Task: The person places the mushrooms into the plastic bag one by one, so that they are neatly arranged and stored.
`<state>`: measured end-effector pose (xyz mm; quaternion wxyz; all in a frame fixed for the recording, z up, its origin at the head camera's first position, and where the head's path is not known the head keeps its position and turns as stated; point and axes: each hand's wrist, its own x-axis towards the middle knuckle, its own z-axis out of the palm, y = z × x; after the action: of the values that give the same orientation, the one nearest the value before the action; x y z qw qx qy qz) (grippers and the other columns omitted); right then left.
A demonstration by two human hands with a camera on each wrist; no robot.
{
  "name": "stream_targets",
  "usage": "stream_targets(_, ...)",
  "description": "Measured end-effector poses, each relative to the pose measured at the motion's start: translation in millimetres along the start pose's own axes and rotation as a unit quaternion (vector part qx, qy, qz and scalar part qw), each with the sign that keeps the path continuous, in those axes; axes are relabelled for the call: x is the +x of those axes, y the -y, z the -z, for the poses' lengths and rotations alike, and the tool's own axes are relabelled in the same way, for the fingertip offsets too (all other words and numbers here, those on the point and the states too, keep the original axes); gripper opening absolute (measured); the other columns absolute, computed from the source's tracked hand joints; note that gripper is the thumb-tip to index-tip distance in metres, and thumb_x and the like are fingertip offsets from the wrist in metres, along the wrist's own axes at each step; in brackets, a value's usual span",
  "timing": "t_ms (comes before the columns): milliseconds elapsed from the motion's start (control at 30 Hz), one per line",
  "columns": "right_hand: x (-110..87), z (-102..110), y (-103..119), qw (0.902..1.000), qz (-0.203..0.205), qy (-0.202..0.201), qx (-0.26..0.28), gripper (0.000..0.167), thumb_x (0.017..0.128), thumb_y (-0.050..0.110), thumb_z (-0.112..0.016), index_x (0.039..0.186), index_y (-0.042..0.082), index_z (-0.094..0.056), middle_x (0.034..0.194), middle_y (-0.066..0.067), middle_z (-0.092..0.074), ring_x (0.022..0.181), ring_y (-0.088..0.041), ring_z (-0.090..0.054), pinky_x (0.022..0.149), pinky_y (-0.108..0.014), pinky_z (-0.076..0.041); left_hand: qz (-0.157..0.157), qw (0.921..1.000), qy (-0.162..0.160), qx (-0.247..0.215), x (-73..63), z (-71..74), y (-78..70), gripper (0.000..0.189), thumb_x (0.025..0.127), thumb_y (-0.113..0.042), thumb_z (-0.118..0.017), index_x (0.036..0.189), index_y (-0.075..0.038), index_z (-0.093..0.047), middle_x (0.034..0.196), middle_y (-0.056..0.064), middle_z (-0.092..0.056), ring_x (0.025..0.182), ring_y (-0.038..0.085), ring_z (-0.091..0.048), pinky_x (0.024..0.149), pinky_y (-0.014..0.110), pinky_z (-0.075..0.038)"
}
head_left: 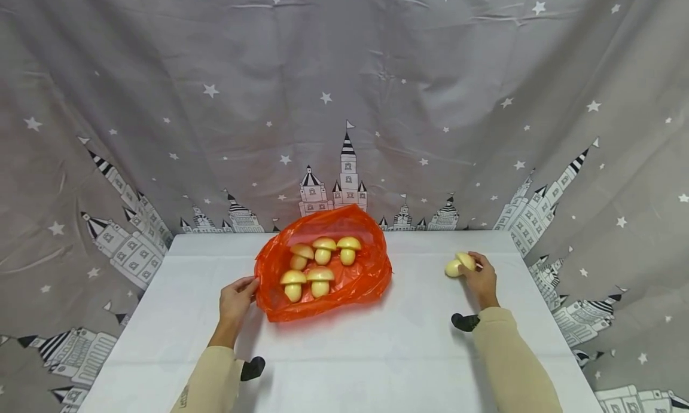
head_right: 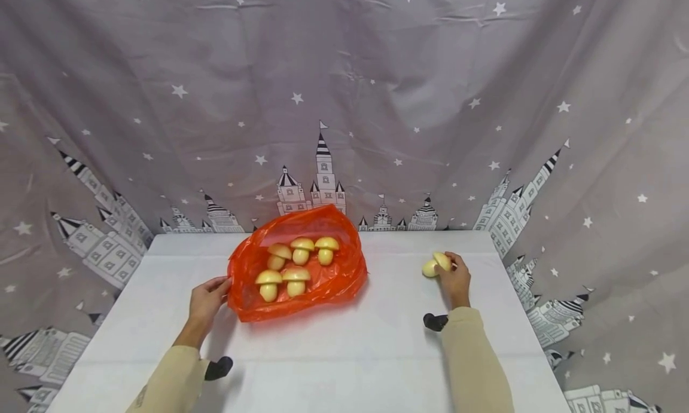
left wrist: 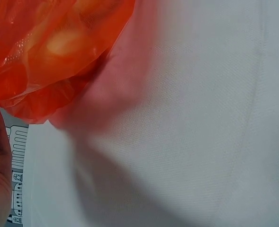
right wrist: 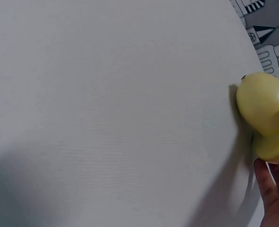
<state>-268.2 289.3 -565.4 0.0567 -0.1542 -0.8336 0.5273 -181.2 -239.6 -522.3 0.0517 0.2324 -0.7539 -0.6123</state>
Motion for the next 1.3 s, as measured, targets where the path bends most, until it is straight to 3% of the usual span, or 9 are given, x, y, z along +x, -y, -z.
stream_targets(433,-8.8,-18.3,-1.2,0.9992,0.040,0.007,0.005,0.050,0.086,0.006,-0.066,0.132,-0.004,-0.049,0.132,-0.025,-0.049,0.120,-0.041,-0.047,0.103,-0.047,-0.038,-0.005,0.9999,-0.009,-0.001,-0.9,-2.3,-0.4,0.036,0.096,-0.015,-0.061,0.119,0.012,-0.060,0.089,0.002,-0.069,0.067,-0.003,-0.059,0.063,0.011,-0.051)
stream_targets(867,-15.0,-34.8,5.8,0.9981,0.053,0.032,0.007,0.049,0.085,0.003,-0.067,0.130,-0.004,-0.050,0.130,-0.025,-0.051,0.120,-0.040,-0.048,0.103,-0.047,-0.040,-0.011,0.9998,-0.007,-0.016,-1.3,-2.8,1.6,0.036,0.096,-0.014,-0.060,0.119,0.014,-0.058,0.081,-0.007,-0.067,0.065,-0.005,-0.059,0.063,0.011,-0.051)
stream_targets(1300,-25.0,-44.9,20.0,0.9959,0.067,0.055,0.026,0.049,0.086,0.005,-0.069,0.130,-0.004,-0.051,0.130,-0.025,-0.051,0.119,-0.041,-0.050,0.102,-0.046,-0.043,-0.011,0.9999,0.000,-0.012,-3.0,-3.2,0.7,0.037,0.097,-0.015,-0.060,0.120,0.013,-0.058,0.083,-0.005,-0.067,0.066,-0.006,-0.059,0.063,0.010,-0.051)
